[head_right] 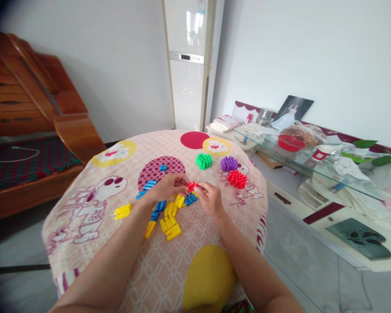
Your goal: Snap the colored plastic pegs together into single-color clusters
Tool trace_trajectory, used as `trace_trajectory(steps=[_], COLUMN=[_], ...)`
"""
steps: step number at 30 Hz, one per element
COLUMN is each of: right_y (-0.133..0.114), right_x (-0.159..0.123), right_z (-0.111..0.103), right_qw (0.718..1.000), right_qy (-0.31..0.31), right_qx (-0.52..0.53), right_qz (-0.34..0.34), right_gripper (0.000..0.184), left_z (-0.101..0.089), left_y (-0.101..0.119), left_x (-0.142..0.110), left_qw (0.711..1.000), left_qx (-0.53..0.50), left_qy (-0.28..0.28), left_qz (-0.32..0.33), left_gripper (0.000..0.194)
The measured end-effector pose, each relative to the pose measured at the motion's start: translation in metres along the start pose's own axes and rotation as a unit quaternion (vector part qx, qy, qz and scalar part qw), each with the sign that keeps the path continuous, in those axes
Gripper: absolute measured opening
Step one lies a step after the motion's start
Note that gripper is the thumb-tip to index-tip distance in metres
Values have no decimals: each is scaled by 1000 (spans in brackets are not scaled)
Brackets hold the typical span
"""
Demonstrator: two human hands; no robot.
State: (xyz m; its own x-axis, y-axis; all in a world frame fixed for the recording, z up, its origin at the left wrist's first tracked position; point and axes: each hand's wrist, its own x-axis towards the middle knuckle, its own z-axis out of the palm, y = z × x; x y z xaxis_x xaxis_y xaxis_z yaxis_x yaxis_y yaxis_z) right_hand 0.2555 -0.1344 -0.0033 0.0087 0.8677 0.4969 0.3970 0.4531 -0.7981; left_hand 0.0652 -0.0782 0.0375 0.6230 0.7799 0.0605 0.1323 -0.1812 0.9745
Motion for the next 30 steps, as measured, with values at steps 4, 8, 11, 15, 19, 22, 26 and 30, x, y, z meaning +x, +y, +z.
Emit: trace_trajectory(steps=[4, 8, 11, 15, 19, 22, 26, 30], right_y=[5, 18, 34, 52, 61, 64, 64, 57], right_x=[2, 9, 11, 7, 3, 3, 3, 4], right_z=[-5, -35, -68, -95, -99, -98, -100, -96], right_qw=[998, 987, 957, 927, 911, 902, 893, 891], right_qy=[30, 155, 258, 287, 263, 254, 263, 303], right_qx=[42, -34, -126, -228, -305, -339, -353, -331], right_qz=[32, 35, 46, 76, 87, 88, 91, 63], right_gripper=[25, 23, 23, 22, 23, 25, 25, 27], left_z=[4, -3, -16, -34, -45, -50, -56, -65], left_y=[-8, -6, -2, -2, -7, -10, -12, -17], left_x=[3, 1, -3, -9, -11, -14, -18, -22], left_qw=[999, 994, 990, 975, 965, 960, 946, 929], left_qx=[26, 64, 42, 21, 12, 3, -30, -54], left_qy=[6, 72, 128, 219, 262, 282, 322, 365], left_qz=[23, 43, 32, 15, 1, -1, -7, 2], left_gripper=[23, 24, 25, 26, 26, 27, 30, 27])
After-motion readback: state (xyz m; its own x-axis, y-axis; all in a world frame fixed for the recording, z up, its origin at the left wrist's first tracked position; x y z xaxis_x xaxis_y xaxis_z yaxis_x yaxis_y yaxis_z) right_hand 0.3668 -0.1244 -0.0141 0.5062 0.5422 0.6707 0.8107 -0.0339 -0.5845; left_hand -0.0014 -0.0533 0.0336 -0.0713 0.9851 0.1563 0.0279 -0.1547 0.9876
